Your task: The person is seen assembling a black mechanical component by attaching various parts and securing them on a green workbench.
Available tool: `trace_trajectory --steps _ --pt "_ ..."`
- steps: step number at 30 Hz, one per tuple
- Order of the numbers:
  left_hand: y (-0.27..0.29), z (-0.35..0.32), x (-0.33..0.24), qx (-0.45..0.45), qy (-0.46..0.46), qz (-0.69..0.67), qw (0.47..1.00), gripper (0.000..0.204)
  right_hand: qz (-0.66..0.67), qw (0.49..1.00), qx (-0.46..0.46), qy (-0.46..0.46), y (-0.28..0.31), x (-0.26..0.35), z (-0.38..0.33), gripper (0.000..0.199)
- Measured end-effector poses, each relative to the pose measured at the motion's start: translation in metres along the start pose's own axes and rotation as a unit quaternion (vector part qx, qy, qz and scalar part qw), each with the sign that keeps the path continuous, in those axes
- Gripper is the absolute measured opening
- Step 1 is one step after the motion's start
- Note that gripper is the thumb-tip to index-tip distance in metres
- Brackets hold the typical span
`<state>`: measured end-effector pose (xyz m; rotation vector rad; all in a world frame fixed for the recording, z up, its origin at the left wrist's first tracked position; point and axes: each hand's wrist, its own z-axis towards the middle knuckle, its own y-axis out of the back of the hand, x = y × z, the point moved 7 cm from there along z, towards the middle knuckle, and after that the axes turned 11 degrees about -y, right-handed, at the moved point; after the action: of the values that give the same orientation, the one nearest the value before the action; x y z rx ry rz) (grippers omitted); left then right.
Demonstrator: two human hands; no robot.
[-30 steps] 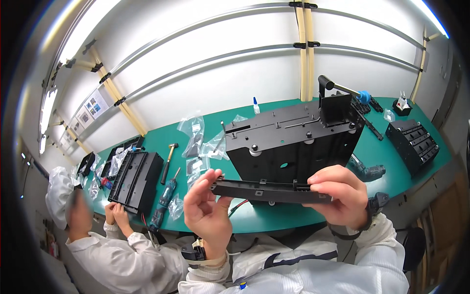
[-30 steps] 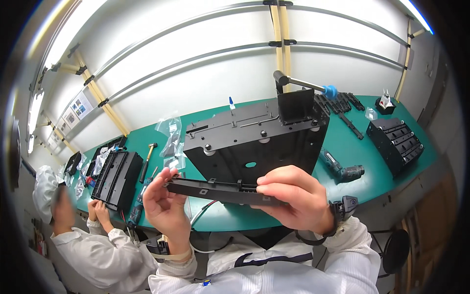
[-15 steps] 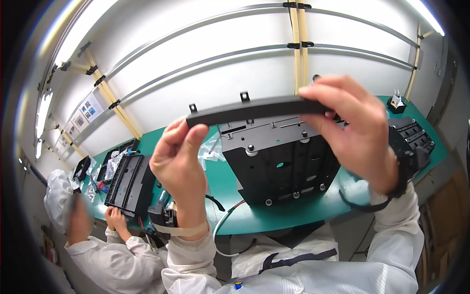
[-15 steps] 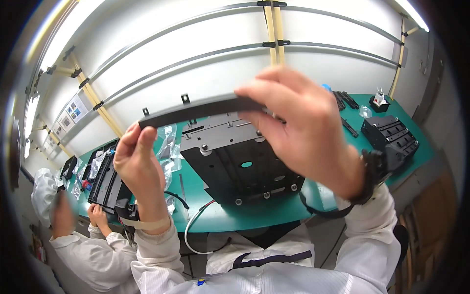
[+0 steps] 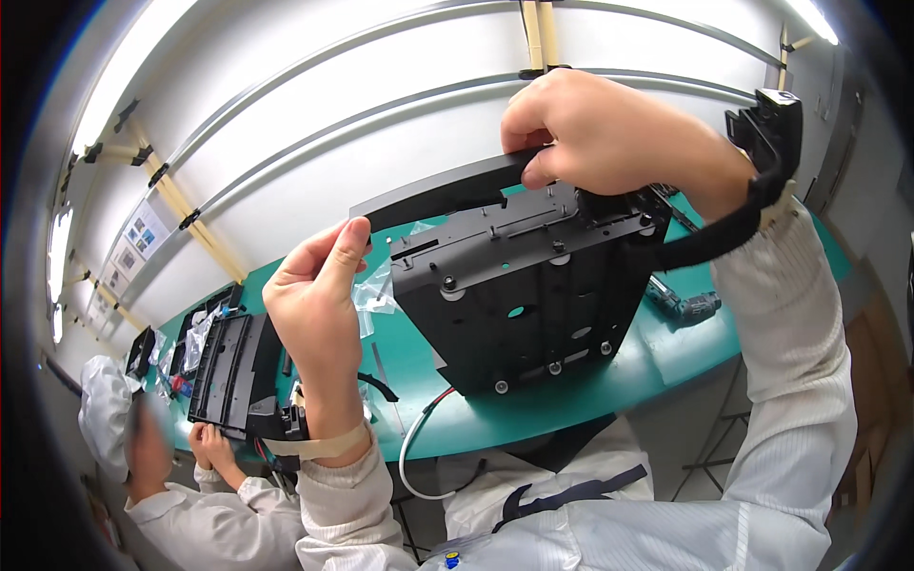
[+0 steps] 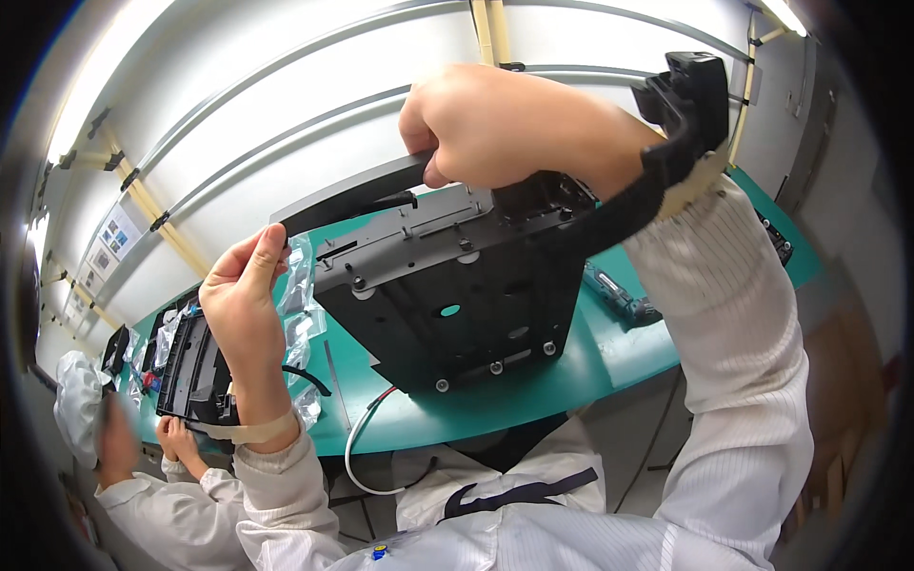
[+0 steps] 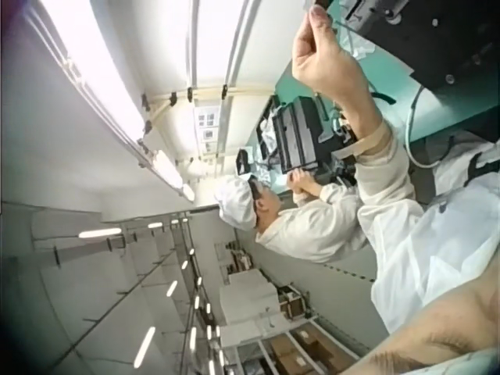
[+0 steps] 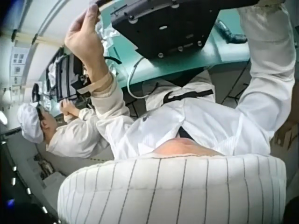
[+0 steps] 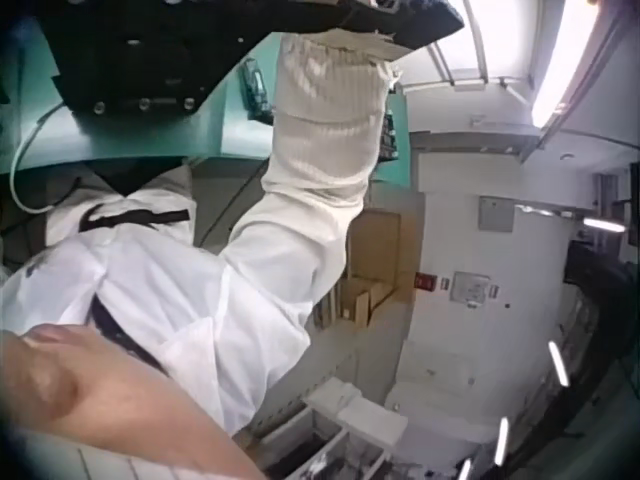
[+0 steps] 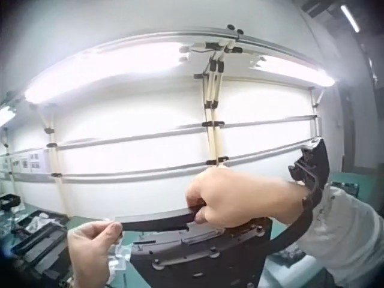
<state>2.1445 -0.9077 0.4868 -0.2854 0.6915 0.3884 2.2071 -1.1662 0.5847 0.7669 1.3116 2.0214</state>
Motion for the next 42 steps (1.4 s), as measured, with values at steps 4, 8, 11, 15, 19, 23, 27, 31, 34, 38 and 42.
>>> trace_trajectory --steps 4,8,11,15,19,23,27,31,34,38,42 --pt "-0.005 -0.001 -0.005 0.014 0.009 0.045 0.999 0.023 0.050 0.998 0.030 -0.039 -0.008 -0.015 0.003 0.024" --pt "-0.013 0.000 -0.001 0.022 0.031 0.024 0.999 0.025 0.058 0.998 0.018 -0.031 -0.011 -0.026 0.009 0.026" --pt "-0.014 -0.002 0.002 0.028 0.039 0.022 0.999 0.026 0.064 0.997 0.020 -0.028 -0.016 -0.031 0.008 0.027" --pt "-0.015 -0.004 0.009 0.041 0.054 0.020 0.997 0.024 0.059 0.997 0.031 -0.029 -0.021 -0.030 0.009 0.027" --pt "-0.013 -0.002 0.012 0.042 0.066 0.022 0.997 0.025 0.028 0.996 0.064 -0.049 -0.021 -0.029 0.009 0.032" --pt "-0.015 -0.001 0.021 0.047 0.100 -0.040 0.993 0.030 0.025 0.996 0.060 -0.053 -0.021 -0.030 0.008 0.032" --pt "-0.018 -0.001 0.017 0.041 0.114 -0.079 0.989 0.033 0.075 0.997 0.017 -0.021 -0.019 -0.029 0.006 0.027" --pt "-0.023 0.002 0.019 0.022 0.143 -0.087 0.986 0.029 0.061 0.998 0.011 -0.018 -0.020 -0.030 0.005 0.027" --pt "-0.026 0.003 0.020 0.016 0.163 -0.146 0.976 0.026 0.047 0.999 0.001 -0.013 -0.018 -0.024 0.002 0.027" --pt "-0.030 0.007 0.026 0.005 0.183 -0.237 0.954 0.022 -0.019 1.000 -0.013 0.008 -0.015 -0.017 -0.002 0.028" --pt "-0.023 0.020 0.020 0.000 0.168 -0.265 0.949 0.020 -0.005 0.999 -0.046 0.029 -0.007 -0.004 -0.005 0.028"
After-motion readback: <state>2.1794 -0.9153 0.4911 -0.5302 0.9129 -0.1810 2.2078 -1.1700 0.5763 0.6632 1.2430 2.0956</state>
